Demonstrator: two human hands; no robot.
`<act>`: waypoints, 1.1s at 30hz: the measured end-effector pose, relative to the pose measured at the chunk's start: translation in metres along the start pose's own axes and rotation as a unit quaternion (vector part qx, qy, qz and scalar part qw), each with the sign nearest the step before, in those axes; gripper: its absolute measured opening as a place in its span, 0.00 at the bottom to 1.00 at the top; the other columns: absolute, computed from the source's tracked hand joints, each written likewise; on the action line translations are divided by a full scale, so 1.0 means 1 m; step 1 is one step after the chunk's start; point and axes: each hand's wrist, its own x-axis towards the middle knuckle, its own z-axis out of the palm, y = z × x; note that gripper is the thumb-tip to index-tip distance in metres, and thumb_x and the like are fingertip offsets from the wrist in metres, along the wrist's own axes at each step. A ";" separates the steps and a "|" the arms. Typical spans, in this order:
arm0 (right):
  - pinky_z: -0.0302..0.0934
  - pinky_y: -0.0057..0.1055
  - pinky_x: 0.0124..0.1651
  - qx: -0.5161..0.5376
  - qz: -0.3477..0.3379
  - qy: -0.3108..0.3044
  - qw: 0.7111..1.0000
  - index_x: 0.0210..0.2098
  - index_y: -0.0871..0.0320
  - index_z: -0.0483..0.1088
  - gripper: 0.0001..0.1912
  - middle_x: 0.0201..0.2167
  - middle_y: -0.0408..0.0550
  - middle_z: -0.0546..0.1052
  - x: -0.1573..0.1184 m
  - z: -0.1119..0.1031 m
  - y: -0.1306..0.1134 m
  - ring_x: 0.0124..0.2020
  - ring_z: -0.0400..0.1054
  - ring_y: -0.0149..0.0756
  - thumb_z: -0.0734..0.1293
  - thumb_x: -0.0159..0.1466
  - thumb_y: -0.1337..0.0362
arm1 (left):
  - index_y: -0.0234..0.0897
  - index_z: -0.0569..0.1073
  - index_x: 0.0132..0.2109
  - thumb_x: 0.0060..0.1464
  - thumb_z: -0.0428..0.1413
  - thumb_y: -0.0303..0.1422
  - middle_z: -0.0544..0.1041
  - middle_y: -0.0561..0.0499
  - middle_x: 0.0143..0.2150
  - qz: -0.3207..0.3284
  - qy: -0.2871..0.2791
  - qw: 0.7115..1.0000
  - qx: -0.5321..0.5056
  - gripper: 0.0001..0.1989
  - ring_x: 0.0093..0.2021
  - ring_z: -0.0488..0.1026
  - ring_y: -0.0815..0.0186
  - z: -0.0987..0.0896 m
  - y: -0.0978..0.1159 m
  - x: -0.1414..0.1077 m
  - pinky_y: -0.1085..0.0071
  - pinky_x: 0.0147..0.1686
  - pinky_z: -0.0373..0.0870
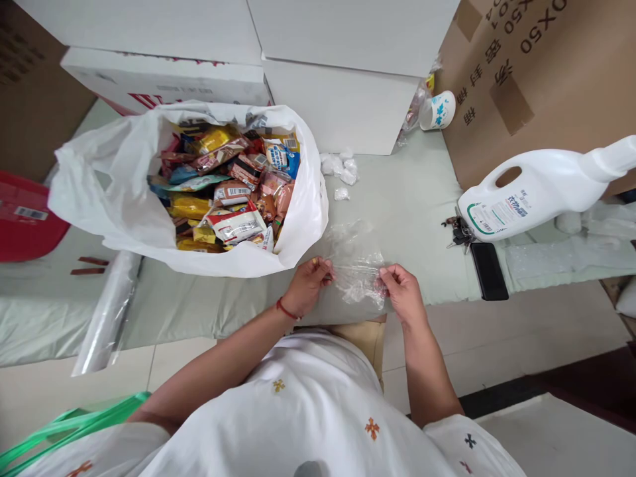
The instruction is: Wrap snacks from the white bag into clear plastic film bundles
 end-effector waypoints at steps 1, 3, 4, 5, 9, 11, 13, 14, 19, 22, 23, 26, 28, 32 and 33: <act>0.61 0.29 0.27 0.002 0.001 -0.001 1.000 0.28 0.53 0.70 0.24 0.24 0.43 0.76 0.000 -0.003 0.000 0.27 0.70 0.37 0.76 0.53 0.40 | 0.38 0.66 0.32 0.51 0.63 0.52 0.74 0.51 0.32 -0.040 -0.001 0.999 -0.034 0.23 0.32 0.72 0.68 -0.004 0.003 0.001 0.74 0.30 0.67; 0.59 0.29 0.26 -0.016 -0.017 -0.004 1.000 0.28 0.53 0.69 0.23 0.22 0.42 0.74 -0.001 -0.002 0.002 0.25 0.67 0.35 0.74 0.56 0.41 | 0.38 0.69 0.34 0.50 0.62 0.58 0.76 0.48 0.35 -0.116 -0.003 0.991 -0.073 0.26 0.34 0.75 0.66 -0.008 0.008 -0.002 0.74 0.28 0.68; 0.58 0.29 0.26 -0.029 -0.032 -0.004 0.999 0.28 0.53 0.69 0.23 0.22 0.41 0.73 -0.003 0.001 0.004 0.23 0.65 0.34 0.73 0.58 0.41 | 0.37 0.70 0.36 0.51 0.59 0.62 0.77 0.46 0.36 -0.154 -0.007 0.985 -0.082 0.29 0.35 0.76 0.64 -0.007 0.010 -0.005 0.73 0.27 0.70; 0.58 0.29 0.26 -0.042 -0.046 -0.001 0.998 0.28 0.53 0.68 0.22 0.21 0.41 0.73 -0.005 0.006 0.005 0.22 0.63 0.33 0.72 0.59 0.41 | 0.37 0.71 0.37 0.51 0.56 0.65 0.78 0.45 0.36 -0.187 -0.011 0.979 -0.084 0.32 0.35 0.76 0.63 -0.005 0.012 -0.008 0.72 0.27 0.71; 0.61 0.30 0.28 -0.066 -0.072 0.000 0.995 0.30 0.52 0.70 0.20 0.22 0.41 0.73 -0.017 0.017 0.005 0.23 0.63 0.33 0.70 0.63 0.43 | 0.36 0.72 0.36 0.53 0.63 0.54 0.78 0.47 0.34 -0.207 -0.002 0.978 -0.041 0.24 0.35 0.76 0.65 0.008 0.011 -0.016 0.72 0.30 0.72; 0.66 0.31 0.33 -0.052 -0.087 -0.016 0.995 0.31 0.52 0.72 0.18 0.25 0.42 0.75 -0.022 0.014 0.005 0.27 0.67 0.34 0.71 0.63 0.45 | 0.36 0.71 0.33 0.57 0.62 0.44 0.77 0.51 0.32 -0.173 0.027 0.983 -0.052 0.16 0.32 0.74 0.69 0.013 0.008 -0.015 0.74 0.31 0.70; 0.70 0.34 0.42 0.012 -0.090 -0.039 0.995 0.32 0.52 0.74 0.17 0.33 0.46 0.78 -0.023 0.008 0.006 0.36 0.72 0.37 0.71 0.64 0.45 | 0.37 0.68 0.31 0.61 0.57 0.40 0.73 0.53 0.29 -0.145 0.060 0.984 -0.081 0.14 0.27 0.71 0.71 0.015 0.004 -0.012 0.74 0.29 0.68; 0.71 0.36 0.45 0.062 -0.075 -0.046 0.994 0.32 0.52 0.75 0.17 0.37 0.47 0.79 -0.023 0.006 0.007 0.40 0.74 0.39 0.71 0.63 0.45 | 0.38 0.67 0.31 0.62 0.55 0.40 0.70 0.55 0.27 -0.130 0.071 0.985 -0.087 0.14 0.25 0.68 0.71 0.015 0.003 -0.010 0.73 0.27 0.66; 0.74 0.38 0.47 0.201 0.093 -0.061 0.973 0.34 0.55 0.78 0.18 0.38 0.51 0.82 -0.017 0.023 0.013 0.42 0.78 0.42 0.79 0.52 0.50 | 0.40 0.66 0.33 0.61 0.53 0.49 0.63 0.57 0.24 -0.071 0.058 0.995 -0.043 0.17 0.22 0.61 0.69 0.022 -0.004 -0.011 0.69 0.24 0.63; 0.75 0.39 0.45 0.213 0.115 -0.095 0.966 0.37 0.55 0.79 0.21 0.41 0.52 0.83 -0.015 0.051 0.011 0.42 0.78 0.43 0.78 0.53 0.46 | 0.40 0.66 0.30 0.61 0.54 0.50 0.65 0.56 0.24 -0.029 0.055 0.998 -0.004 0.20 0.24 0.62 0.69 0.025 -0.007 -0.013 0.69 0.27 0.61; 0.75 0.39 0.44 0.221 0.110 -0.094 0.964 0.37 0.55 0.79 0.22 0.41 0.52 0.83 -0.013 0.060 0.010 0.42 0.78 0.44 0.78 0.52 0.46 | 0.40 0.65 0.28 0.61 0.54 0.49 0.65 0.55 0.24 -0.009 0.063 0.998 0.016 0.21 0.25 0.62 0.69 0.025 -0.008 -0.013 0.69 0.28 0.61; 0.75 0.40 0.43 0.249 0.083 -0.057 0.963 0.33 0.54 0.77 0.21 0.35 0.49 0.83 -0.009 0.077 0.006 0.39 0.78 0.44 0.81 0.47 0.49 | 0.40 0.64 0.26 0.65 0.52 0.46 0.68 0.54 0.23 0.056 0.101 0.988 0.099 0.21 0.27 0.64 0.68 0.019 -0.008 -0.013 0.69 0.31 0.61; 0.75 0.40 0.40 0.263 0.075 -0.026 0.961 0.29 0.54 0.74 0.20 0.31 0.48 0.81 -0.004 0.079 0.006 0.35 0.77 0.43 0.82 0.45 0.52 | 0.40 0.65 0.27 0.67 0.50 0.46 0.70 0.54 0.23 0.092 0.115 0.979 0.144 0.22 0.27 0.67 0.67 0.013 -0.007 -0.011 0.69 0.33 0.62; 0.74 0.32 0.34 0.299 0.075 0.025 0.951 0.28 0.55 0.70 0.21 0.26 0.41 0.77 0.005 0.071 0.009 0.28 0.73 0.33 0.83 0.43 0.57 | 0.40 0.67 0.30 0.66 0.51 0.50 0.64 0.58 0.18 0.085 0.116 0.985 0.100 0.21 0.20 0.65 0.69 0.008 -0.003 -0.005 0.71 0.25 0.62; 0.72 0.29 0.31 0.305 0.071 0.044 0.949 0.29 0.55 0.70 0.21 0.24 0.39 0.76 0.008 0.067 0.009 0.25 0.71 0.30 0.82 0.45 0.58 | 0.40 0.67 0.31 0.66 0.52 0.50 0.61 0.60 0.16 0.067 0.123 0.987 0.073 0.20 0.17 0.62 0.69 0.007 -0.001 -0.003 0.72 0.21 0.59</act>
